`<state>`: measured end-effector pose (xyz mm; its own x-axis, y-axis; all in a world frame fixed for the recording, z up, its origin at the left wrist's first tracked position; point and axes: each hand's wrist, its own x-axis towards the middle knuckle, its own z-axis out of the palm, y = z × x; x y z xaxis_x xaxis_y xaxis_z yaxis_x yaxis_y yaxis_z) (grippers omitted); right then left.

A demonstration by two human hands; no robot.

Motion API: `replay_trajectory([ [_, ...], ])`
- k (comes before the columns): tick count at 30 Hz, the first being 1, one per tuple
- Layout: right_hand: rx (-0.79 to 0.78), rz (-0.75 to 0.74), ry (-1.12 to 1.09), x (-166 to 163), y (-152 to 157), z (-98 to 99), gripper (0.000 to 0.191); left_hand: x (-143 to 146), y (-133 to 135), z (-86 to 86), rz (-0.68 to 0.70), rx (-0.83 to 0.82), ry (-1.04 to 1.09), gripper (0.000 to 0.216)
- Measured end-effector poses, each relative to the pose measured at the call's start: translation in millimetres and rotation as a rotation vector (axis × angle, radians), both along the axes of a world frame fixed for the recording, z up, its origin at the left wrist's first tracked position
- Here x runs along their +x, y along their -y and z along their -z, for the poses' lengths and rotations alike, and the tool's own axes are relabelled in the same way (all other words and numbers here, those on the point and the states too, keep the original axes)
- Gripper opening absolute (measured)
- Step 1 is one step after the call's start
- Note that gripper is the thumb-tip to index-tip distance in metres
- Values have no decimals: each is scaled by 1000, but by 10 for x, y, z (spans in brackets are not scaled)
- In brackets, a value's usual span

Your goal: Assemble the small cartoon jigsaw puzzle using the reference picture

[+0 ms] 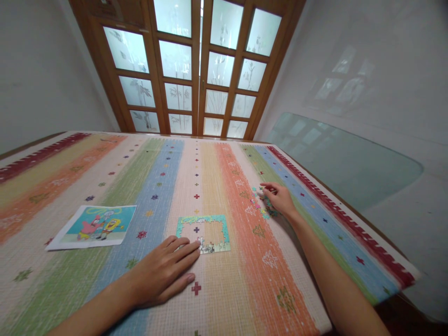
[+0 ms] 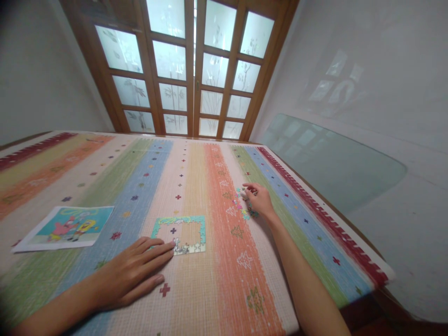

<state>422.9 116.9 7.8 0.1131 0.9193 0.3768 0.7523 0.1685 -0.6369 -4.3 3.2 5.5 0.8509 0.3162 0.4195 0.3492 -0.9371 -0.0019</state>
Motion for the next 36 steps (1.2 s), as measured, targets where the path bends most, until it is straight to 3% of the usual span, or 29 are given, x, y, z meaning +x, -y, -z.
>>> replay_trajectory([
  [4,-35,-38,-144,-148,93,-112,38,5,1,-2,2,-27,14,35],
  [8,-138,-128,-453,-400,241,-216,33,10,5,-3,-6,-24,6,35],
  [13,-222,-245,-577,-767,423,-260,29,16,13,-17,-14,-3,-5,35],
  [21,-435,-451,-604,-1179,657,-152,28,36,14,-60,-4,-13,-6,33],
  [27,-440,-513,-543,-1317,746,-87,12,28,3,-38,-11,3,-41,34],
  [36,-505,-573,-414,-1517,887,-56,11,24,4,-1,-12,-1,-21,34],
])
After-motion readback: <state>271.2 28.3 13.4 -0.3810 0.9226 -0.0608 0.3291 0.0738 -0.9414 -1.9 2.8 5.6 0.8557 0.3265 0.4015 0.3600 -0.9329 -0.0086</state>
